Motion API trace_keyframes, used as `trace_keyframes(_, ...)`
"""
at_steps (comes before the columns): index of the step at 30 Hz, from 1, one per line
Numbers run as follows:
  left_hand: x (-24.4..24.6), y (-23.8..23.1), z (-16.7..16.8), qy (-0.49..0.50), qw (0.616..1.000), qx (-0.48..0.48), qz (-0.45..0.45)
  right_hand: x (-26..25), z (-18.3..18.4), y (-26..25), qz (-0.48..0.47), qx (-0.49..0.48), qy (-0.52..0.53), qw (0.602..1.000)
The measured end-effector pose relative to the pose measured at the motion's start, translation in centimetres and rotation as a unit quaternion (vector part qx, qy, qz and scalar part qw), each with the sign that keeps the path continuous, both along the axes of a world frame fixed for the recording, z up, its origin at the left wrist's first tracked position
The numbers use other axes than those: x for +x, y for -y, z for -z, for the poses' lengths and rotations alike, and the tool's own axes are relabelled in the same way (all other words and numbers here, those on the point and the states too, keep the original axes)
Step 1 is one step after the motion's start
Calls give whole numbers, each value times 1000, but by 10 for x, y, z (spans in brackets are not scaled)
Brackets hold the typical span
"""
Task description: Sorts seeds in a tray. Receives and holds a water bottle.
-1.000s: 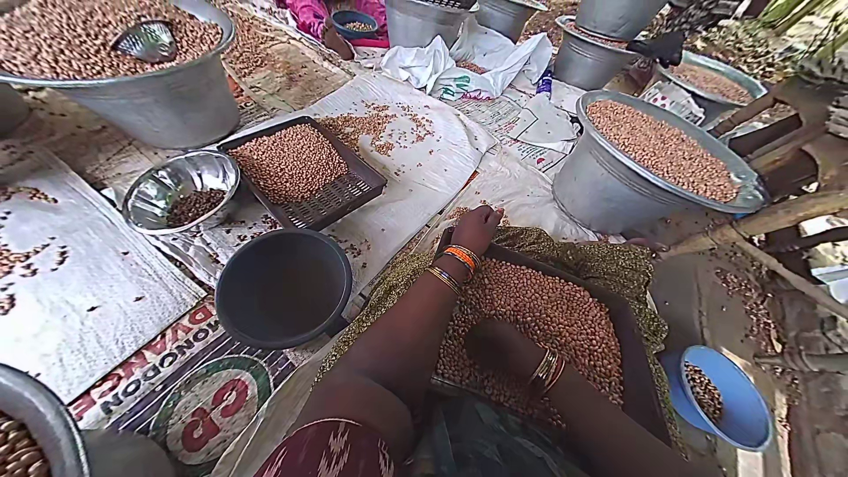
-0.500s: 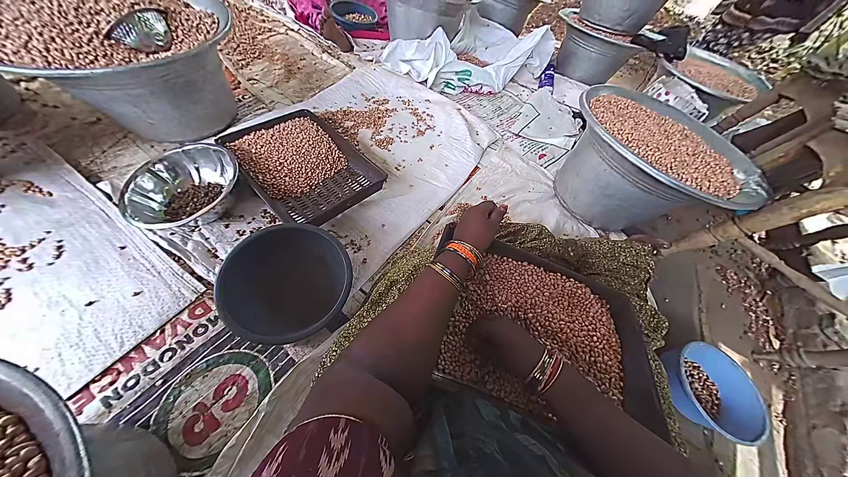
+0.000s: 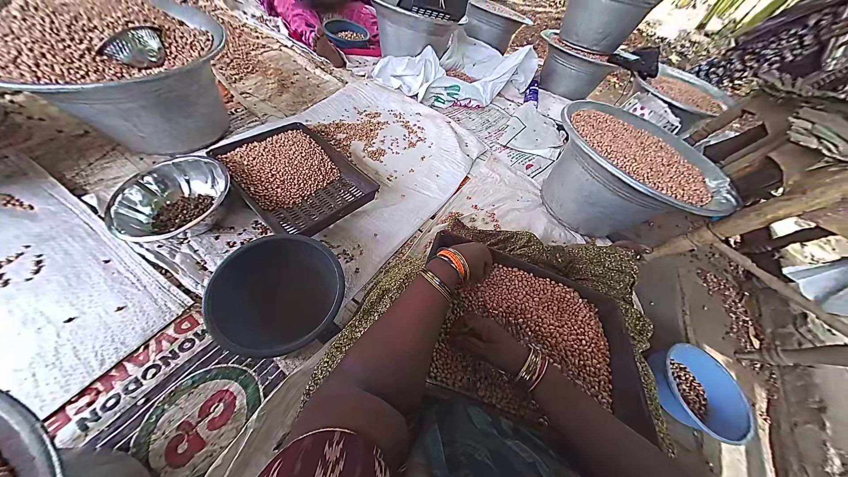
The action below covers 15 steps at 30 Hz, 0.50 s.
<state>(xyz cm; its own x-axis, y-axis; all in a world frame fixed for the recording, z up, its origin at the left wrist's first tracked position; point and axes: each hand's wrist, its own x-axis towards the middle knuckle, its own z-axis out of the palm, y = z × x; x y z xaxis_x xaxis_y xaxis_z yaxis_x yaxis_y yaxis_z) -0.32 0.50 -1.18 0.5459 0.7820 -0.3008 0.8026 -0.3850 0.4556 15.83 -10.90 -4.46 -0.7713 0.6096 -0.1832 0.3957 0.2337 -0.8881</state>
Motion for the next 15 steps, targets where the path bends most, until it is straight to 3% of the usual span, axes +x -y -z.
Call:
trace_keyframes(2, 1, 0, -3, -42, 999, -15, 1, -12, -2, 6, -75, 84, 95, 989)
trace_keyframes(3, 2, 1, -2, -52, 998, -17, -3, -13, -4, 7, -114, 80, 119, 983)
trace_keyframes(6, 6, 4, -1, -75, 997, -11, -12, 1, -10, 1, -234, -26, 169, 957)
trace_keyframes(9, 11, 9, -4, -97, 995, 0, -3, 41, -18, -18, -274, -107, 187, 937)
trace_keyframes(11, 12, 9, -4, -95, 995, -3, 4, 74, -29, -31, -195, -138, 122, 963)
trace_keyframes(13, 12, 7, -2, -79, 997, -3, 16, 103, -41, -37, -39, -144, 51, 988)
trace_keyframes(15, 11, 5, 2, -25, 999, 8, 30, 119, -44, -38, 130, -118, -20, 984)
